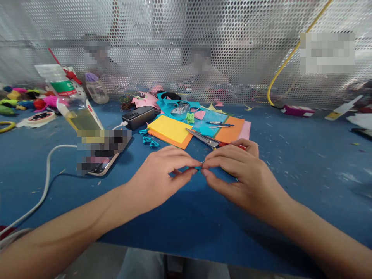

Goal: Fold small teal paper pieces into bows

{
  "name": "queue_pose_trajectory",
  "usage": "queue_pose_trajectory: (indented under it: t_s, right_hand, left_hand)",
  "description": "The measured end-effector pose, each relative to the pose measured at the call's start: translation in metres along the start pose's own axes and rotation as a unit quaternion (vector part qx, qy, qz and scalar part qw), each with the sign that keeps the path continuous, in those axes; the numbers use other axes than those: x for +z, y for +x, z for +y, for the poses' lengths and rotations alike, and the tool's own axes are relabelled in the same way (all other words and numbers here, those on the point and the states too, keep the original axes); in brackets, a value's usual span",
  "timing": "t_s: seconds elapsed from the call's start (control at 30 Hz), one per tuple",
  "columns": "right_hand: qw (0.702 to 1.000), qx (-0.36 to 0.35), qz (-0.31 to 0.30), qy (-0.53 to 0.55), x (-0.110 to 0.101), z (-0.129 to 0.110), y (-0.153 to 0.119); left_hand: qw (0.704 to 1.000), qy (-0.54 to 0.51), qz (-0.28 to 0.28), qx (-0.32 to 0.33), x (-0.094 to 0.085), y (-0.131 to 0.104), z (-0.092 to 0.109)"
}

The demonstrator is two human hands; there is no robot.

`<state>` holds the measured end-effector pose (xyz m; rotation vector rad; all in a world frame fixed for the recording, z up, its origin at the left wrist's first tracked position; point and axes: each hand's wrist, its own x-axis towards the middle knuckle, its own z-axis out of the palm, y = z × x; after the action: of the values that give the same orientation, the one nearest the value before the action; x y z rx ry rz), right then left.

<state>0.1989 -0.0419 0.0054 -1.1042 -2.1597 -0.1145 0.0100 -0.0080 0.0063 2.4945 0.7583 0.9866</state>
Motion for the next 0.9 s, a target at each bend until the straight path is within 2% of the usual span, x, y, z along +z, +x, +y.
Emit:
queue_pose_trajectory:
  t_s: [0.13,0.23,0.47,0.57,0.67,0.9]
  right_hand:
    - [1.000,-0.016,-0.004,-0.022,0.003,0.000,0.000]
    - [0.999,-0.024,-0.003,-0.030,0.004,0.000,0.000]
    - [0.999,-0.032,-0.036,0.001,0.005,-0.001,-0.002]
    - [0.999,-0.019,-0.038,0.026,0.001,0.001,-0.001]
    - [0.999,0.001,-0.031,0.043,-0.003,0.006,0.000]
    - [0.998,-0.013,-0.022,0.057,0.003,0.012,0.000]
  left_hand:
    - [0.999,0.035,-0.012,-0.012,0.001,0.001,-0.001]
    - [0.999,0.030,0.005,-0.014,0.002,0.001,-0.002]
    - [0.997,-0.007,0.010,-0.082,0.002,0.000,-0.002]
    - [0.994,-0.038,0.014,-0.105,0.002,0.001,-0.002]
    - [0.988,-0.083,0.040,-0.122,0.001,0.003,-0.002]
    - [0.980,-0.151,0.072,-0.110,0.001,0.004,-0.003]
